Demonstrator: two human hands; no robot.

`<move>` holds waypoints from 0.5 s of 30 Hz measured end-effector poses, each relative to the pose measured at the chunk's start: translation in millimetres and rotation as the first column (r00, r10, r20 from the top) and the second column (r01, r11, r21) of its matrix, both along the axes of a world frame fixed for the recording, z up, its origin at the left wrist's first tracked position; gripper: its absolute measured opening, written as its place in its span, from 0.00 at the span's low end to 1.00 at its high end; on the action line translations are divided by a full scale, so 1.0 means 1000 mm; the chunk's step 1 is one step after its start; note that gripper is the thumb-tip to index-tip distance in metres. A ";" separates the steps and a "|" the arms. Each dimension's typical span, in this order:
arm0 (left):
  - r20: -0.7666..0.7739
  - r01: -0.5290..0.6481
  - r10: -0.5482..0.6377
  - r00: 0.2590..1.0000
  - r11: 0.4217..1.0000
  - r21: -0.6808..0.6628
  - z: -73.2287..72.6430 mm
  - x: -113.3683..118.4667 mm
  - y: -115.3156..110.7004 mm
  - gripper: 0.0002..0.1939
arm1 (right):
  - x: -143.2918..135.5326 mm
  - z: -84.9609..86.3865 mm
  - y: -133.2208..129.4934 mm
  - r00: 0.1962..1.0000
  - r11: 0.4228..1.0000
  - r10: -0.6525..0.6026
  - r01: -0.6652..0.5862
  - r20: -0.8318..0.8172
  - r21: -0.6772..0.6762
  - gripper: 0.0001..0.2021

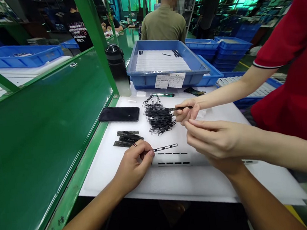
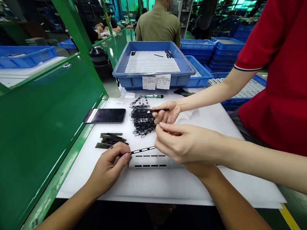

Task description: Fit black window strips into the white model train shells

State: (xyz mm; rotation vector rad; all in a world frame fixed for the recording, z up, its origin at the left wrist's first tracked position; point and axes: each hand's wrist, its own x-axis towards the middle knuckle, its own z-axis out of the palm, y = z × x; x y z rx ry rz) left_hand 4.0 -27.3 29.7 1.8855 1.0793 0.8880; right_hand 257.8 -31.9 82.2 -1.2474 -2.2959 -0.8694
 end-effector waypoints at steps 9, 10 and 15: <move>0.002 0.006 -0.006 1.000 1.000 0.000 0.000 0.000 0.001 0.09 | 0.003 -0.022 0.007 0.997 0.994 0.058 -0.063 -0.060 -0.086 0.29; 0.002 0.005 -0.005 1.000 1.000 0.000 0.000 0.000 0.001 0.09 | 0.003 -0.023 0.009 0.999 0.997 0.035 -0.036 -0.015 -0.073 0.28; -0.001 0.004 -0.004 1.000 1.000 0.004 -0.001 0.000 0.000 0.09 | -0.002 -0.026 0.023 0.989 0.980 -0.077 0.098 0.128 -0.174 0.21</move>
